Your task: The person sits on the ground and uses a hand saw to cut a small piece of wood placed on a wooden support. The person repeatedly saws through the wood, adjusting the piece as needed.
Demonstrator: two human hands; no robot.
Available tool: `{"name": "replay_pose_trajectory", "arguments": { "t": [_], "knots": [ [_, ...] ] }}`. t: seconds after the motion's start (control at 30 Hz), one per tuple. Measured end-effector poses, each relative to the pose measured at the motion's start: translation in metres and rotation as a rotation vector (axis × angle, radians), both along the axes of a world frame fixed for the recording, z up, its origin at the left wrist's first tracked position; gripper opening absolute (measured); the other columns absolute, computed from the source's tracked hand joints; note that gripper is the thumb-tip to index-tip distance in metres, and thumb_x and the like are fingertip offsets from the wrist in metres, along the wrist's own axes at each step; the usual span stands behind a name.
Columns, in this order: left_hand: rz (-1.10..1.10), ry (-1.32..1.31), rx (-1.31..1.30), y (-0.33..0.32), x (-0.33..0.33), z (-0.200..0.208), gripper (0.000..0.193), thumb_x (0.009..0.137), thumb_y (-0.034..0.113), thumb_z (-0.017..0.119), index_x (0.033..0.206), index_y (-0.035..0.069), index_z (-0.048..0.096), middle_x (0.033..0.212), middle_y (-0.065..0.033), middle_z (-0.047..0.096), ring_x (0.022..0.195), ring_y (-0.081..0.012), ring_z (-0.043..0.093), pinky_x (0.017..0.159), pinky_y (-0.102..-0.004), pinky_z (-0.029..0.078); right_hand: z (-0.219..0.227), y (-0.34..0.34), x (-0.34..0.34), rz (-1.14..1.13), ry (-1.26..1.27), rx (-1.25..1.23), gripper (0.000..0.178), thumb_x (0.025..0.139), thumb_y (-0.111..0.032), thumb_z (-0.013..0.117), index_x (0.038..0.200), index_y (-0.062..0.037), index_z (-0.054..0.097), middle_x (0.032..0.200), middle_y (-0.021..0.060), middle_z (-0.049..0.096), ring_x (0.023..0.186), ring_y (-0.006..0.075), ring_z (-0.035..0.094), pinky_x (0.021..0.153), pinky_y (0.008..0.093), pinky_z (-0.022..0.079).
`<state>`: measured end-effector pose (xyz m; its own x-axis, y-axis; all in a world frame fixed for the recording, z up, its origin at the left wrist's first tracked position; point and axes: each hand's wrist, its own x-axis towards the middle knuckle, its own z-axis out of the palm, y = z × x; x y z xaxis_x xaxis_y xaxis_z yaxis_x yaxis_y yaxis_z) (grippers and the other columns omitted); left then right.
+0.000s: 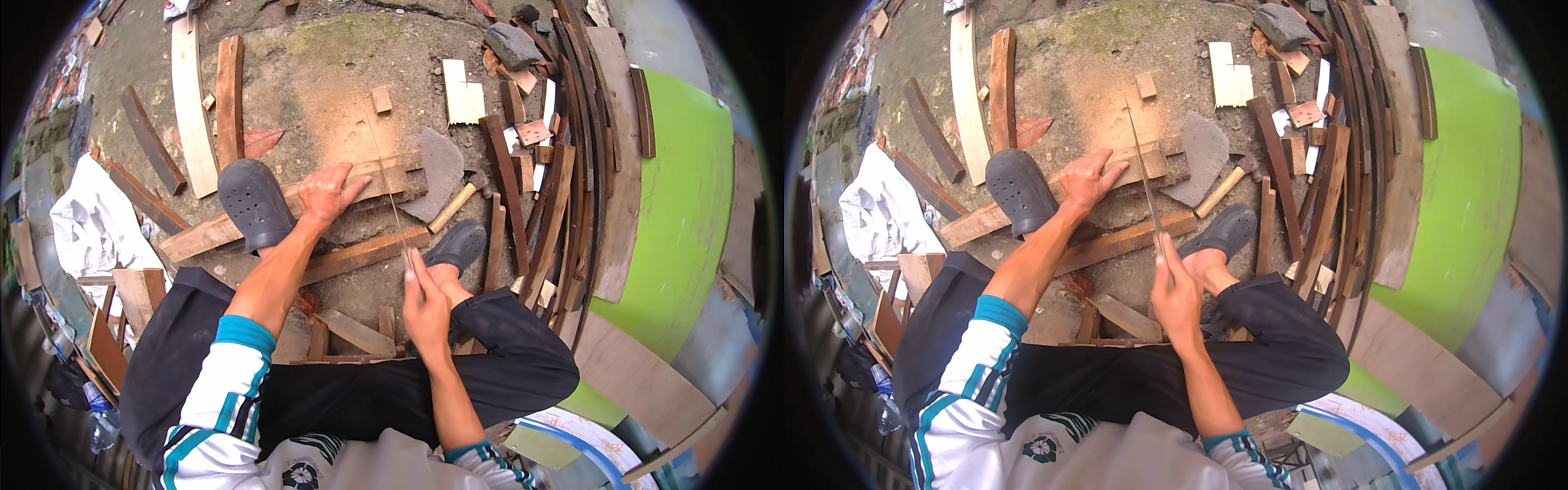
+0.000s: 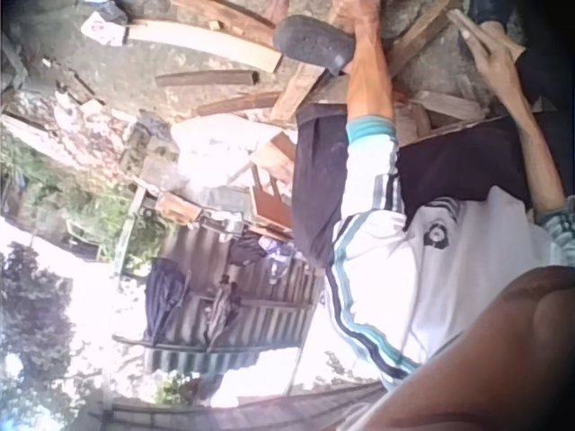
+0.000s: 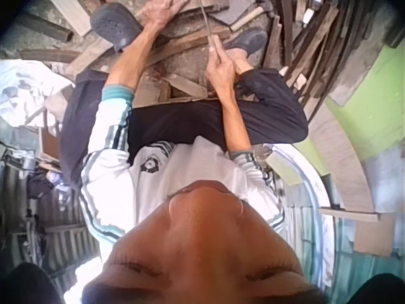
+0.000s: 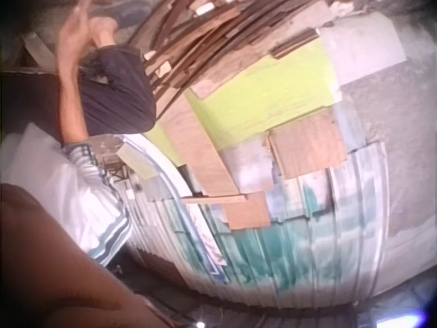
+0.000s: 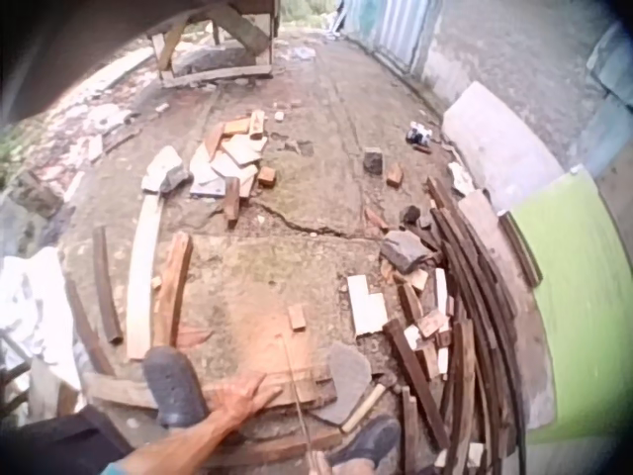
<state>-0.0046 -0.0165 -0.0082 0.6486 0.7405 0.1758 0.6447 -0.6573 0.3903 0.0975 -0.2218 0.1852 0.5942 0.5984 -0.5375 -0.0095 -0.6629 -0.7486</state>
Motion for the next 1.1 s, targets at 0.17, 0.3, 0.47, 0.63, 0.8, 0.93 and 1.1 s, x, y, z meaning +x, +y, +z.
{"name": "replay_pose_trajectory", "arguments": {
  "t": [0.17, 0.3, 0.47, 0.63, 0.8, 0.93, 1.1],
  "knots": [
    [0.004, -0.009, -0.039, -0.006, -0.001, 0.003, 0.045, 0.085, 0.054, 0.077, 0.102, 0.012, 0.079, 0.086, -0.0099, 0.078, 0.076, -0.0265, 0.075, 0.068, -0.0381, 0.057, -0.013, 0.003, -0.014, 0.026, -0.109, 0.051, 0.04, 0.106, -0.01, 0.054, 0.143, 0.0016, 0.057, 0.129, 0.0259, 0.068, 0.12, 0.0319, 0.067, 0.096, 0.0339, 0.052],
    [0.013, -0.065, 0.017, -0.002, 0.003, 0.001, 0.045, 0.084, 0.054, 0.078, 0.102, 0.012, 0.079, 0.084, -0.0091, 0.077, 0.075, -0.0258, 0.075, 0.067, -0.0374, 0.057, 0.064, -0.098, -0.036, 0.127, -0.139, -0.091, 0.04, 0.102, -0.002, 0.057, 0.141, 0.0044, 0.058, 0.127, 0.0282, 0.067, 0.119, 0.0354, 0.067, 0.093, 0.0359, 0.056],
    [0.019, 0.029, -0.064, -0.005, 0.0, 0.004, 0.045, 0.085, 0.055, 0.077, 0.101, 0.013, 0.078, 0.086, -0.0092, 0.078, 0.075, -0.0262, 0.075, 0.065, -0.037, 0.056, -0.023, 0.021, -0.008, 0.051, -0.115, 0.016, 0.039, 0.105, -0.01, 0.054, 0.143, 0.0027, 0.057, 0.132, 0.0261, 0.066, 0.116, 0.0332, 0.07, 0.094, 0.0345, 0.054],
    [-0.004, -0.051, 0.016, 0.003, 0.001, -0.002, 0.046, 0.085, 0.056, 0.076, 0.101, 0.013, 0.078, 0.087, -0.0092, 0.078, 0.076, -0.0253, 0.075, 0.066, -0.0378, 0.056, 0.024, -0.017, -0.021, 0.02, -0.046, -0.083, 0.04, 0.106, -0.009, 0.053, 0.144, 0.004, 0.056, 0.132, 0.0236, 0.068, 0.121, 0.0272, 0.067, 0.102, 0.0341, 0.049],
    [0.022, -0.006, -0.004, -0.003, 0.002, 0.003, 0.046, 0.085, 0.057, 0.076, 0.099, 0.014, 0.079, 0.086, -0.0091, 0.078, 0.074, -0.0247, 0.075, 0.064, -0.0371, 0.056, 0.056, -0.068, -0.036, 0.05, -0.085, -0.1, 0.039, 0.105, -0.011, 0.056, 0.141, 0.0044, 0.058, 0.128, 0.0257, 0.068, 0.118, 0.0335, 0.069, 0.093, 0.0358, 0.055],
    [0.018, -0.006, -0.021, -0.001, 0.001, -0.001, 0.046, 0.086, 0.058, 0.075, 0.099, 0.014, 0.079, 0.082, -0.0084, 0.077, 0.07, -0.0252, 0.074, 0.063, -0.0371, 0.056, -0.025, 0.028, 0.0, 0.088, -0.108, 0.059, 0.04, 0.105, -0.012, 0.055, 0.143, 0.0026, 0.057, 0.132, 0.0272, 0.066, 0.12, 0.0355, 0.068, 0.099, 0.0368, 0.052],
    [0.009, -0.045, 0.02, -0.003, -0.001, -0.001, 0.047, 0.086, 0.058, 0.074, 0.099, 0.014, 0.079, 0.083, -0.008, 0.077, 0.073, -0.0247, 0.074, 0.064, -0.0373, 0.056, 0.071, -0.068, -0.035, 0.129, -0.139, -0.093, 0.04, 0.105, -0.008, 0.054, 0.144, 0.0013, 0.056, 0.13, 0.026, 0.067, 0.123, 0.0348, 0.065, 0.097, 0.0379, 0.054]
  ]
}}
